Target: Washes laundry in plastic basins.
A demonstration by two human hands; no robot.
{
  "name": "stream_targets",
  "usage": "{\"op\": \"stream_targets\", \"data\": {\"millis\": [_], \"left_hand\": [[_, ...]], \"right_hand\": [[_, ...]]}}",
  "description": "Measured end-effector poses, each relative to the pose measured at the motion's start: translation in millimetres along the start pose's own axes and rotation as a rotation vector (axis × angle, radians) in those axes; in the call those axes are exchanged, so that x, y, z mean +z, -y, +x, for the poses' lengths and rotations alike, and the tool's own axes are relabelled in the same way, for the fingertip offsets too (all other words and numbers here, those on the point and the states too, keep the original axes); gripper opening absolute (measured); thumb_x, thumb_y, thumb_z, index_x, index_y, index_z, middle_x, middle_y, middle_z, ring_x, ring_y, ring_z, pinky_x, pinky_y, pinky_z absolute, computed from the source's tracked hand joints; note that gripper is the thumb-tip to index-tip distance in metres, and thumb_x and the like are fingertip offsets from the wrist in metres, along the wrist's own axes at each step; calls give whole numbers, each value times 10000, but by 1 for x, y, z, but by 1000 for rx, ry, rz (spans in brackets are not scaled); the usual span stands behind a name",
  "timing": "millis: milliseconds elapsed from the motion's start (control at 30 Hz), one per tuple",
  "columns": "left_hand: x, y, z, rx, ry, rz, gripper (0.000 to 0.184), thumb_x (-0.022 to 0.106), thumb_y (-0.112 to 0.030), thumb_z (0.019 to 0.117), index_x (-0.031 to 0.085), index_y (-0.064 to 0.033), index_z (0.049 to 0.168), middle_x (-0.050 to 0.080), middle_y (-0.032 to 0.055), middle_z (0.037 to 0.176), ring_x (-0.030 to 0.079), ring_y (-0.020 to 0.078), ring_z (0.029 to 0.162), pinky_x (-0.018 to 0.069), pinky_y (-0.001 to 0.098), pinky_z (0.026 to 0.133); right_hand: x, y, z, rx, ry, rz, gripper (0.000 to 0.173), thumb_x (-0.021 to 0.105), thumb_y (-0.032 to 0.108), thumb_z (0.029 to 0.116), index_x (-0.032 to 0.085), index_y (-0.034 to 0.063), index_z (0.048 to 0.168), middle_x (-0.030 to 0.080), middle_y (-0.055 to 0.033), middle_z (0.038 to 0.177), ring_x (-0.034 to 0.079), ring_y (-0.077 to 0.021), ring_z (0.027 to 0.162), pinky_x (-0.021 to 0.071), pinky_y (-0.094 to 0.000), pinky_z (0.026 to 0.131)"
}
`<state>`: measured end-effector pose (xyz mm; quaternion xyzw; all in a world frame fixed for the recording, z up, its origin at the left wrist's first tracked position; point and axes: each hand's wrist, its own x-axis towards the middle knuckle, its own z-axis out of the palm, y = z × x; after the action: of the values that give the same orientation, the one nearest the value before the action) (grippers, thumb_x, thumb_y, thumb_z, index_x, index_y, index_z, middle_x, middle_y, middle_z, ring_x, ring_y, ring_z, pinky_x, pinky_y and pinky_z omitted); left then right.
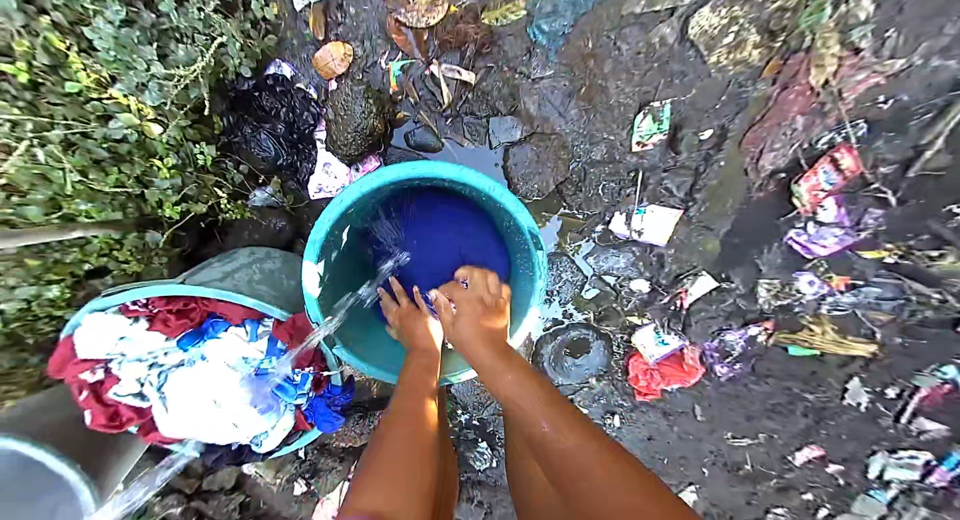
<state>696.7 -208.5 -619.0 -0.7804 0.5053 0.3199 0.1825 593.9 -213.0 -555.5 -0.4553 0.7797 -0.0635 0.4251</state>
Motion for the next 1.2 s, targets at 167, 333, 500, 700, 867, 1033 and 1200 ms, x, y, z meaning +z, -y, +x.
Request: {"op": "stream_targets", "data": {"millis": [167,333,500,700,867,1033,1200], "left_hand": [[24,-7,45,-145,40,146,698,551,-119,1024,224,-152,1640,129,185,1706,201,363,1562,281,638,1172],[34,-10,61,-165,-9,156,756,525,-85,1017,130,-164,1658,54,187,1716,143,388,1571,281,657,1154],[45,-22,72,-205,-72,199,678,454,-151,1054,150,-186,1658,106,198,1708,149,402,1568,226,684,1169],[61,-17,91,-216,-33,281,537,446,-173,1056,374,-43,1571,275,254,1646,216,401,1550,127,635,1219],[68,7,103,-139,-62,68,442,446,-107,1058,485,127,1431,450,350,1497,399,445,1444,240,497,1227],[35,3,104,-44,244,283,528,565,-204,1023,478,82,1458,444,310,1522,373,430,1467,278,552,1213],[-37,-6,103,24,281,72,492,605,-320,1008,587,40,1344,587,276,1366,541,403,1316,432,568,1094]], "right_hand": [[45,-33,51,-188,-179,-77,435,495,373,1036,621,240,1430,418,-161,1611,305,-419,1524,218,-698,1182],[75,-41,90,-183,-94,-169,414,494,376,1036,638,244,1401,481,-144,1563,375,-378,1492,229,-688,1175],[71,-55,122,-185,-33,-133,445,461,399,1031,663,164,1351,567,-206,1449,485,-434,1381,320,-697,1100],[55,-51,142,-132,132,-154,479,459,433,1048,645,114,1354,572,-251,1412,505,-450,1353,366,-676,1091],[79,-56,119,-236,-93,-113,450,463,424,1019,706,138,1268,634,-239,1318,566,-463,1267,412,-688,1009],[80,-58,120,-261,-111,-125,444,463,408,1032,696,126,1286,620,-254,1335,560,-480,1263,400,-711,998],[44,-31,125,-14,-58,-31,459,375,366,1099,711,74,1211,691,-203,1239,630,-407,1204,466,-650,985]]}}
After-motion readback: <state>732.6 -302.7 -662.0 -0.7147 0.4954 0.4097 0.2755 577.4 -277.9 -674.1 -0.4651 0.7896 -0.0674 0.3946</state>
